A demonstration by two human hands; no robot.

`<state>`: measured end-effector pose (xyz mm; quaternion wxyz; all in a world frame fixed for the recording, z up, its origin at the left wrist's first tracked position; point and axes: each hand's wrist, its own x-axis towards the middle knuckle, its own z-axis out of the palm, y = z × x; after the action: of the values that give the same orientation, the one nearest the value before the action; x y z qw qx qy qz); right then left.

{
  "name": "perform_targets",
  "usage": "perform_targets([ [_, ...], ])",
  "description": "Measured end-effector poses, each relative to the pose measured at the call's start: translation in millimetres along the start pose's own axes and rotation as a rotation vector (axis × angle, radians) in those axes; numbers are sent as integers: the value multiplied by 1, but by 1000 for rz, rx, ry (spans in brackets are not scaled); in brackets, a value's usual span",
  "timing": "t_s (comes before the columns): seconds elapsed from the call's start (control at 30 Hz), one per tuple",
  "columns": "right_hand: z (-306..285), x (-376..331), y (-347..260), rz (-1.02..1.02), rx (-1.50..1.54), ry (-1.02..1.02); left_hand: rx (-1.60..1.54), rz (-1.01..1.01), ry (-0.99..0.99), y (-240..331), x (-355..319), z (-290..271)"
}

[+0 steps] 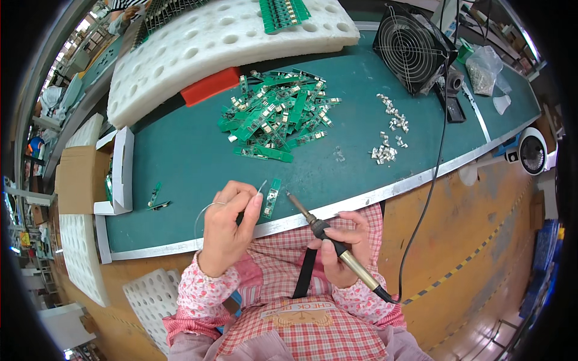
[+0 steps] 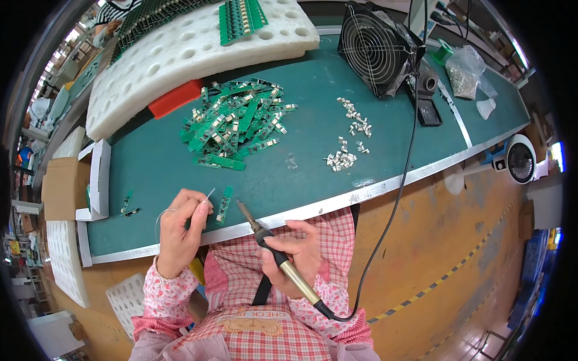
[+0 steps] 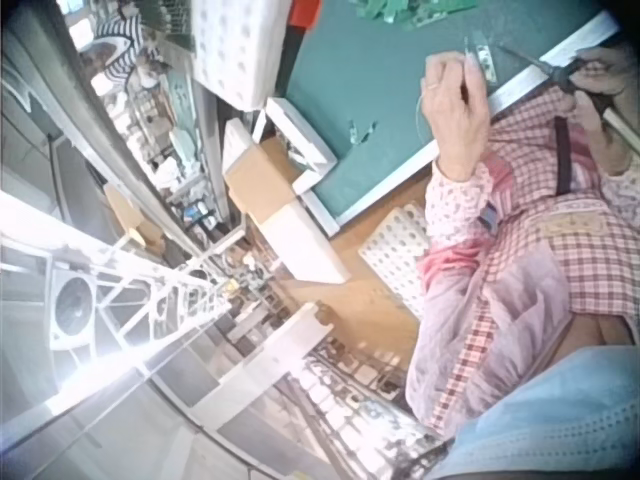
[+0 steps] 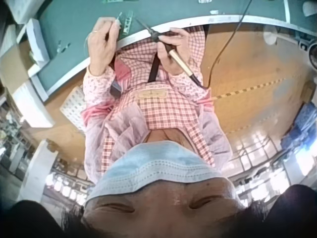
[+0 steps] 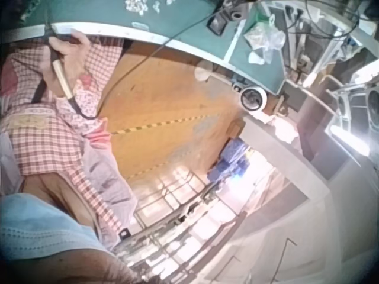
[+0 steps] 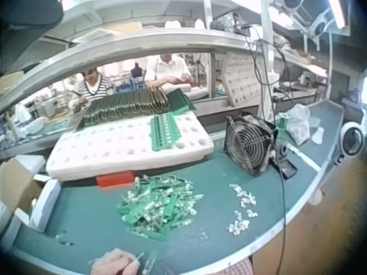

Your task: The person solders electronic components onto small printed circuit boards using a soldering iron and solder wire, with tweezers to manipulate the components.

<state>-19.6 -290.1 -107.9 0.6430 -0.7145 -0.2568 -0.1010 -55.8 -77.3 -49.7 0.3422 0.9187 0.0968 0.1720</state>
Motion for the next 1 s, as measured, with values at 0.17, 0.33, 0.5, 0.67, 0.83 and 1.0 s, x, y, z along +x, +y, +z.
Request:
perform_targets([
  [0.17, 5, 6, 0, -123, -23, -72, -167, 65, -141, -10, 2, -4],
  [0.33, 9, 7, 0, -143, -29, -81, -103, 73, -155, -11, 3, -1],
  [0.5, 13, 8, 2, -194, -62, -87, -16, 118, -139, -8, 7, 2],
  [0.67, 10, 11, -6, -221, -131, -152, 5, 124, -128, -8, 7, 4],
  [0.83, 13, 11, -7, -252, -156, -130, 48, 122, -129, -7, 8, 7],
  [1.0, 12, 11, -10, -299, -218, -152, -35, 59, -184, -5, 13, -5],
])
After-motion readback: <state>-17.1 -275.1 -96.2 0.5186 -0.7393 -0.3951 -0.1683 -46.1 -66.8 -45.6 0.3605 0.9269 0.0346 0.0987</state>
